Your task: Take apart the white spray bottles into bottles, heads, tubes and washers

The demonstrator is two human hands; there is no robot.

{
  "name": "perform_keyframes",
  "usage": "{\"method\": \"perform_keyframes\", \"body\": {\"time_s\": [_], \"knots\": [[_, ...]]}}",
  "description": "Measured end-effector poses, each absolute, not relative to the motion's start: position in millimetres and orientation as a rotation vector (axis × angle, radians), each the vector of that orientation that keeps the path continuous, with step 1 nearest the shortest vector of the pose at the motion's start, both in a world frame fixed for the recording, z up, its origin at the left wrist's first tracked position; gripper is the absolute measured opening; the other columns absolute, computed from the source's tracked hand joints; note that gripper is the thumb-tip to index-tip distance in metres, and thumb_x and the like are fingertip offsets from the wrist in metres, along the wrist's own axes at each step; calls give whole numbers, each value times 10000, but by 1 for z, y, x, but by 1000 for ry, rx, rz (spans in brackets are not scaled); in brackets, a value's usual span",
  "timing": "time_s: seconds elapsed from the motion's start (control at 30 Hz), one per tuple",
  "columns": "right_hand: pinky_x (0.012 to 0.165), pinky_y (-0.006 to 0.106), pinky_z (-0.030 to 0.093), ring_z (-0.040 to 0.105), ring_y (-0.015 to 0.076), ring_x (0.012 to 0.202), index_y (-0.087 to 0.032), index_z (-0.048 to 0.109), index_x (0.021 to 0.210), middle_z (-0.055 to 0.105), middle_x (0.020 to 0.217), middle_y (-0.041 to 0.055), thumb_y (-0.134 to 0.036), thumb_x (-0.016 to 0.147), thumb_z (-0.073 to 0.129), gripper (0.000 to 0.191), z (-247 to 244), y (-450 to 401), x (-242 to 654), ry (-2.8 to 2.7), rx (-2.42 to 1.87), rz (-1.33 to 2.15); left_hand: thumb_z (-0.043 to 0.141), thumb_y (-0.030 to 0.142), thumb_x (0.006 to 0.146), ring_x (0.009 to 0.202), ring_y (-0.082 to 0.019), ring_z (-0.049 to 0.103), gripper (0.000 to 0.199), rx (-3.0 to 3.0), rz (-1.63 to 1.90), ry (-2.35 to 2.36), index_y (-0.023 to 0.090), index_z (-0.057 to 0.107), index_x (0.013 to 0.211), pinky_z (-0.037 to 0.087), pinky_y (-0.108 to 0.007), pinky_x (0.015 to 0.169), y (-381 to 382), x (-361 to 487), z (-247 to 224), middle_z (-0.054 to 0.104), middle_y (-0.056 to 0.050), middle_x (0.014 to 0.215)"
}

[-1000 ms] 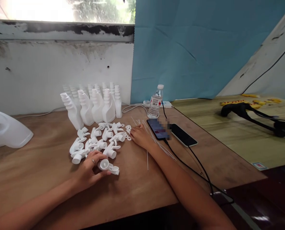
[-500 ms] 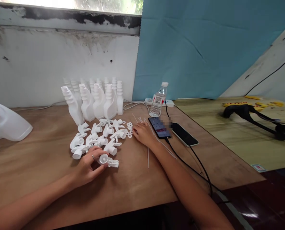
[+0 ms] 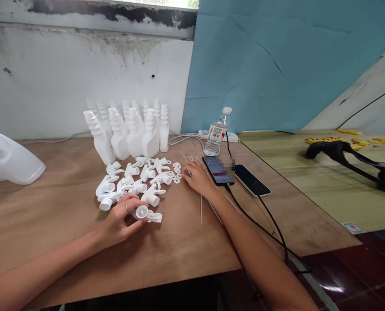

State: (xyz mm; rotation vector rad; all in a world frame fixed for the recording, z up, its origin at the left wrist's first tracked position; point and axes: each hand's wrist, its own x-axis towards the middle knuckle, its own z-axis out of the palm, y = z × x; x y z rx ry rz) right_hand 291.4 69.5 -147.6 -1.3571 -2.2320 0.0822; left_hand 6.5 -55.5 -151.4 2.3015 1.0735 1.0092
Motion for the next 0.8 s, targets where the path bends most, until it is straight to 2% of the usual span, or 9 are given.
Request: {"method": "perform_keyframes", "body": {"time_s": [0.13,0.23,0.33,0.43,0.57,0.7,0.8], "knots": [[691,302,459,569,164,720,-187,630,807,628,779,28,-239,866,604,82,-137,42,261,-2035,-978,371,695,298,792,908,-228,554,222,2312,1014,1113,201,612,974,422,-407,831,-55,8,-152,650,-48,885],[747,307,490,608,160,797,-197,640,854,665,829,35,-219,898,570,85,-134,14,236,-2069,-668,483,725,331,765,885,-227,564,240,2306,1008,1158,201,628,942,439,-402,805,-54,9,-152,636,-44,853],[764,317,488,613,153,802,-190,644,896,675,832,47,-187,908,557,88,-134,-6,221,-2166,-423,440,736,355,756,872,-228,569,267,2312,1007,1177,204,641,954,454,-402,784,-54,9,-152,627,-52,856],[766,329,481,601,151,794,-188,628,934,681,862,59,-158,915,529,106,-134,-14,216,-2240,-325,422,728,373,763,882,-232,570,309,2336,1012,1184,210,628,1006,459,-403,784,-54,9,-153,629,-58,889],[792,356,478,581,177,871,-189,608,982,667,937,86,-93,887,473,191,-131,-15,219,-2330,-282,395,750,382,745,900,-224,571,430,2353,1051,1203,205,553,1083,460,-397,808,-54,8,-157,649,-53,957],[781,356,474,569,182,860,-189,593,995,644,943,92,-82,859,467,214,-130,-14,221,-2366,-244,386,767,389,728,845,-205,565,377,2387,1166,1157,193,543,960,457,-366,762,-55,7,-161,650,-42,904],[783,360,471,567,190,874,-183,595,997,638,960,100,-77,846,470,223,-130,-14,221,-2407,-220,366,717,377,788,814,-189,585,267,2465,1158,1070,198,586,937,441,-352,752,-55,7,-159,657,-27,838]]}}
